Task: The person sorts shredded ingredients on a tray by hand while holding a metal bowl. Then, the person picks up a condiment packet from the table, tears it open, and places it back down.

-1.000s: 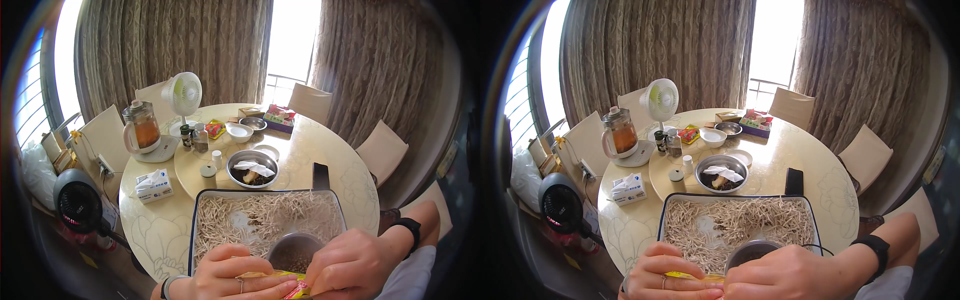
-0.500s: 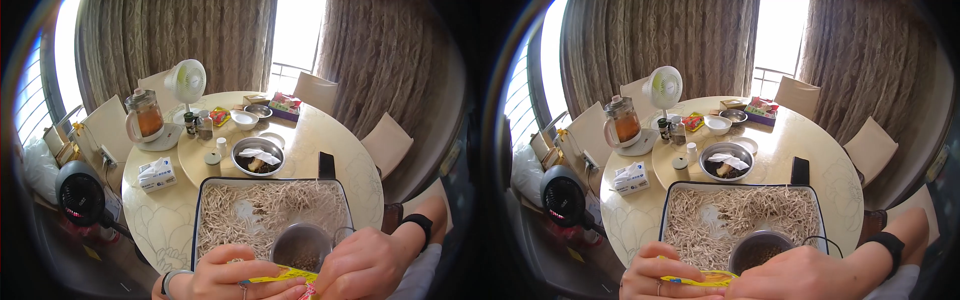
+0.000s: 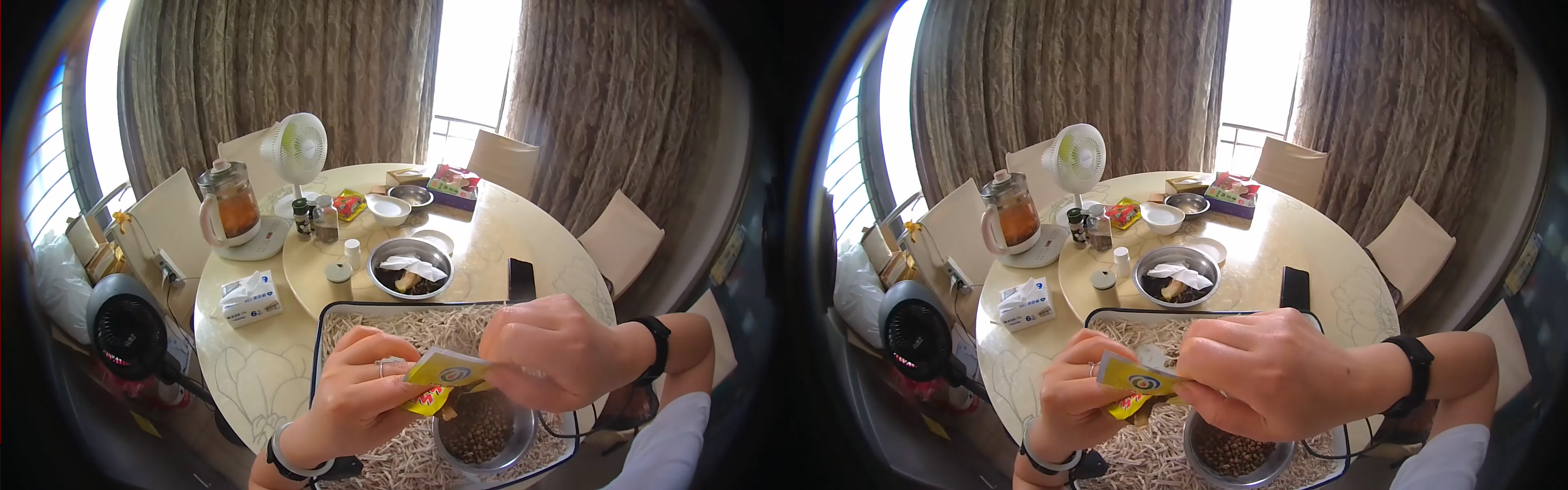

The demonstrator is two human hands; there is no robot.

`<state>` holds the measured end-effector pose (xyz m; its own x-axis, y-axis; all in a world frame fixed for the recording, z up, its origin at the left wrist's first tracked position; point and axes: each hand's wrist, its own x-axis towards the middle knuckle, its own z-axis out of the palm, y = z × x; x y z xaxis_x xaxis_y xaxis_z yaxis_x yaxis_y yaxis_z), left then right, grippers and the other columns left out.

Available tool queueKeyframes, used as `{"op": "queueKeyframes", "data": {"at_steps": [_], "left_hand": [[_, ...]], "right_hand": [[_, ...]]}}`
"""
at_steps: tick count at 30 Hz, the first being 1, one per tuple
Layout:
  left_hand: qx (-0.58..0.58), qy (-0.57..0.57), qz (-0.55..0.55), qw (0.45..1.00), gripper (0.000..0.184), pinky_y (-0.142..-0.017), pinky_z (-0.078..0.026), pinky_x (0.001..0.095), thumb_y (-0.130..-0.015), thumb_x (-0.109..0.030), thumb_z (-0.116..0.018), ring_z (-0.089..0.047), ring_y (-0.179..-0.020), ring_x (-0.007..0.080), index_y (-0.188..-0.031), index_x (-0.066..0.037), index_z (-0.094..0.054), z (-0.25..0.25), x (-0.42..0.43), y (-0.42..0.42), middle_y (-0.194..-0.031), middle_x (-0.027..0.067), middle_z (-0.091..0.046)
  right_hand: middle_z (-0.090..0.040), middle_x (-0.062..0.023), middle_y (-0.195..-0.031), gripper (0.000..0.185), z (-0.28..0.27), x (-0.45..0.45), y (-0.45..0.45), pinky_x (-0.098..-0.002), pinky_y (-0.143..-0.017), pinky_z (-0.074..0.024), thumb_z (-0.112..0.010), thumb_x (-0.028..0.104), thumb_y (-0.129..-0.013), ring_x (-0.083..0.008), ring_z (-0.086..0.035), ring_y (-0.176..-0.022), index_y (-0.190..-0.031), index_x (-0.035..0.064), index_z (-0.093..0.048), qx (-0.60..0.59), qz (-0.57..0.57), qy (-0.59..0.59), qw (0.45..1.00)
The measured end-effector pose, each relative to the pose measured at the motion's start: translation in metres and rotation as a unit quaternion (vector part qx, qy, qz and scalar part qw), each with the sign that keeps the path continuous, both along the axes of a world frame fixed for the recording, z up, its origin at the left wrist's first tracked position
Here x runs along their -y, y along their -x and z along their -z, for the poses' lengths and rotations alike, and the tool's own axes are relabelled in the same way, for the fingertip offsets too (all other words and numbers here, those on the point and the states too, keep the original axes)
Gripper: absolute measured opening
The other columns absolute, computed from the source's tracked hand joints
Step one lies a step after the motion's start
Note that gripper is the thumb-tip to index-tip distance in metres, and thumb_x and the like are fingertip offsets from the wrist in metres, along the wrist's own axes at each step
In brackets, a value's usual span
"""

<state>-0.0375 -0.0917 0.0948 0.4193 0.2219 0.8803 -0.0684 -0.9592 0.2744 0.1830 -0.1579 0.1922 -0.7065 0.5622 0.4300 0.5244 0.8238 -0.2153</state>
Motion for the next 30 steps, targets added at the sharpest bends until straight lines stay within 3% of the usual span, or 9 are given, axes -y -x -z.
{"op": "queueKeyframes", "data": {"at_steps": [5, 13, 15, 18, 26, 28, 30], "left_hand": [[0.005, -0.008, -0.011, 1.0, 0.024, -0.069, -0.044, 0.0374, -0.064, -0.01, -0.081, -0.064, -0.082, 0.0214, -0.086, -0.007, -0.072, 0.004, -0.002, -0.004, -0.079, 0.0008, -0.068], [-0.049, -0.046, -0.026, 0.997, 0.027, -0.071, -0.045, 0.0345, -0.064, -0.008, -0.076, -0.064, -0.081, 0.0192, -0.09, -0.009, -0.072, -0.005, 0.006, 0.001, -0.109, -0.0014, -0.072], [-0.047, -0.034, -0.017, 0.998, 0.029, -0.072, -0.045, 0.0342, -0.064, -0.008, -0.076, -0.064, -0.081, 0.0188, -0.093, -0.01, -0.072, -0.005, 0.006, 0.001, -0.108, -0.0014, -0.072], [-0.043, -0.016, 0.004, 0.999, 0.032, -0.072, -0.045, 0.0335, -0.064, -0.008, -0.076, -0.064, -0.081, 0.0182, -0.095, -0.01, -0.072, -0.006, 0.01, 0.0, -0.106, -0.0014, -0.073], [-0.054, 0.028, 0.036, 0.997, 0.028, -0.07, -0.044, 0.0323, -0.064, -0.008, -0.077, -0.063, -0.08, 0.0178, -0.092, -0.009, -0.071, -0.013, 0.02, 0.001, -0.102, -0.0021, -0.073], [-0.038, 0.024, 0.03, 0.999, 0.036, -0.072, -0.042, 0.0313, -0.068, -0.014, -0.081, -0.063, -0.079, 0.0157, -0.103, -0.012, -0.076, -0.011, 0.019, 0.0, -0.095, -0.0033, -0.074], [-0.033, 0.003, 0.02, 0.999, 0.033, -0.072, -0.042, 0.0309, -0.069, -0.015, -0.08, -0.063, -0.079, 0.0151, -0.101, -0.012, -0.076, -0.006, 0.019, 0.001, -0.096, -0.004, -0.074]], "right_hand": [[-0.061, -0.0118, -0.081, 0.014, 0.0, -0.001, 0.0, -0.0346, -0.053, -0.0489, -0.068, 0.001, -0.076, -0.0282, -0.062, -0.064, -0.084, 0.0013, -0.056, 0.01, -0.001, -0.025, 1.0], [-0.061, -0.0054, -0.081, 0.017, 0.001, 0.006, 0.005, -0.0304, -0.053, -0.0514, -0.072, 0.009, -0.077, -0.0205, -0.064, -0.066, -0.08, 0.0055, -0.056, 0.021, -0.025, -0.089, 0.996], [-0.062, -0.0079, -0.077, 0.014, 0.002, 0.004, 0.004, -0.0312, -0.052, -0.048, -0.069, -0.001, -0.072, -0.0238, -0.061, -0.06, -0.081, 0.0038, -0.06, 0.007, -0.034, -0.097, 0.995], [-0.061, -0.0039, -0.08, 0.017, 0.0, 0.007, 0.004, -0.0293, -0.053, -0.0511, -0.072, 0.011, -0.077, -0.0184, -0.064, -0.066, -0.079, 0.0073, -0.056, 0.012, -0.024, -0.099, 0.995], [-0.062, -0.0038, -0.08, 0.018, 0.003, 0.014, 0.006, -0.0288, -0.052, -0.0498, -0.073, 0.01, -0.077, -0.0168, -0.063, -0.064, -0.078, 0.008, -0.055, 0.006, -0.041, -0.086, 0.995], [-0.061, -0.0038, -0.079, 0.018, 0.003, 0.014, 0.006, -0.0287, -0.051, -0.0494, -0.073, 0.01, -0.076, -0.0167, -0.063, -0.062, -0.077, 0.0081, -0.054, 0.001, -0.04, -0.094, 0.995], [-0.059, -0.0039, -0.078, 0.018, 0.003, 0.016, 0.006, -0.0279, -0.048, -0.0482, -0.071, 0.008, -0.076, -0.0168, -0.06, -0.057, -0.076, 0.0081, -0.053, -0.008, -0.023, -0.087, 0.996]]}}
